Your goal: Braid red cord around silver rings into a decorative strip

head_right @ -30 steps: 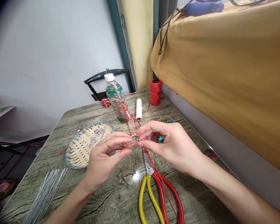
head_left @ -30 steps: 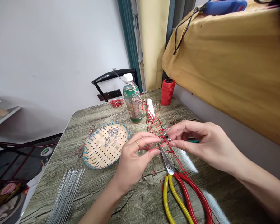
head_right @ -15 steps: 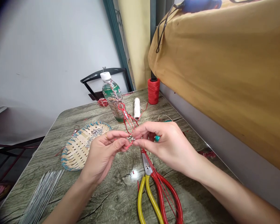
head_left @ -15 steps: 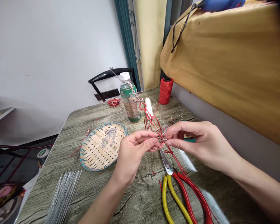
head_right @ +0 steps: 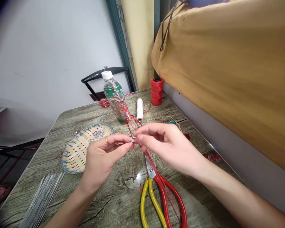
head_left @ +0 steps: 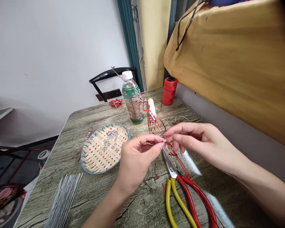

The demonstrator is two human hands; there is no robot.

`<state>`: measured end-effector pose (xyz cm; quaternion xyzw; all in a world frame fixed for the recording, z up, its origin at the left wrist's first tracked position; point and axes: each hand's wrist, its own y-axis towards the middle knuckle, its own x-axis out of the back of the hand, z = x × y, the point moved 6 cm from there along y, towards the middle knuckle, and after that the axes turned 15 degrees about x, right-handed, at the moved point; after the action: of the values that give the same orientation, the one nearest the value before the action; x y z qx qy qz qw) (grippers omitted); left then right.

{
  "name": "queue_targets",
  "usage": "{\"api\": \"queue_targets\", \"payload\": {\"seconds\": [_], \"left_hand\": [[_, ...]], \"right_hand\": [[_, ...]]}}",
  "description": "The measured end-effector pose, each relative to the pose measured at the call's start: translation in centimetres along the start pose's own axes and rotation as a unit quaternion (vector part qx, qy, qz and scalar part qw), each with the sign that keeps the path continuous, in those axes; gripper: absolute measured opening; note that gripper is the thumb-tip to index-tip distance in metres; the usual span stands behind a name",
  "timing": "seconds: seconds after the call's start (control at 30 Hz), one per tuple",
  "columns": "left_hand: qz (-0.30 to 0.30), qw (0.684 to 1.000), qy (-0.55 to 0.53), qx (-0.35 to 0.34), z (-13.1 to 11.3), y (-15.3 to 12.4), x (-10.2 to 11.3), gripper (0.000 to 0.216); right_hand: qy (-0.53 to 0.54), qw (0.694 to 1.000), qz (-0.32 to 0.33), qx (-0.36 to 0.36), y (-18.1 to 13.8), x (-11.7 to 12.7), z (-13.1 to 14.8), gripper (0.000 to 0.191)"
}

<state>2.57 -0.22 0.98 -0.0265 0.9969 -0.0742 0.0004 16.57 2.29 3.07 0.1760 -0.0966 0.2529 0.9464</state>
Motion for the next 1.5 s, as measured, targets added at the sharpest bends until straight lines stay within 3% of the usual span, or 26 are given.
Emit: {"api": "queue_targets", "payload": {"seconds": [0.2,0.53,0.73,1.0,1.2,1.4,1.5], "left_hand": [[-0.017,0.998,0.046,-0.045,-0.4,-0.2,-0.2,0.012],[0.032,0.996,-0.067,0.051,0.7,0.4,0.0,0.009],[0.092,0.98,-0.129,0.116,1.2,0.4,-0.3,0.027],[0.039,0.978,-0.151,0.137,0.9,0.5,0.5,0.023],[0.043,0.983,-0.091,0.156,1.0,0.6,0.7,0.008],[0.018,0.987,-0.07,0.145,0.8,0.3,0.7,0.007],[-0.023,0.993,-0.032,0.108,0.2,0.0,0.9,0.01]], "right_hand": [[-0.009,1.0,0.019,-0.023,-0.3,-0.9,-0.8,0.02],[-0.036,0.998,0.019,-0.044,-0.5,-0.8,-0.9,0.018],[-0.008,0.998,-0.016,-0.063,-0.4,-0.3,-1.0,0.015],[-0.055,0.996,-0.057,-0.03,-0.4,0.3,-0.1,0.012],[-0.14,0.988,-0.065,0.02,-0.4,0.5,0.7,0.014],[-0.182,0.981,-0.056,0.034,-0.5,0.3,1.0,0.012],[-0.186,0.981,-0.05,0.035,-0.5,0.3,1.0,0.013]]}}
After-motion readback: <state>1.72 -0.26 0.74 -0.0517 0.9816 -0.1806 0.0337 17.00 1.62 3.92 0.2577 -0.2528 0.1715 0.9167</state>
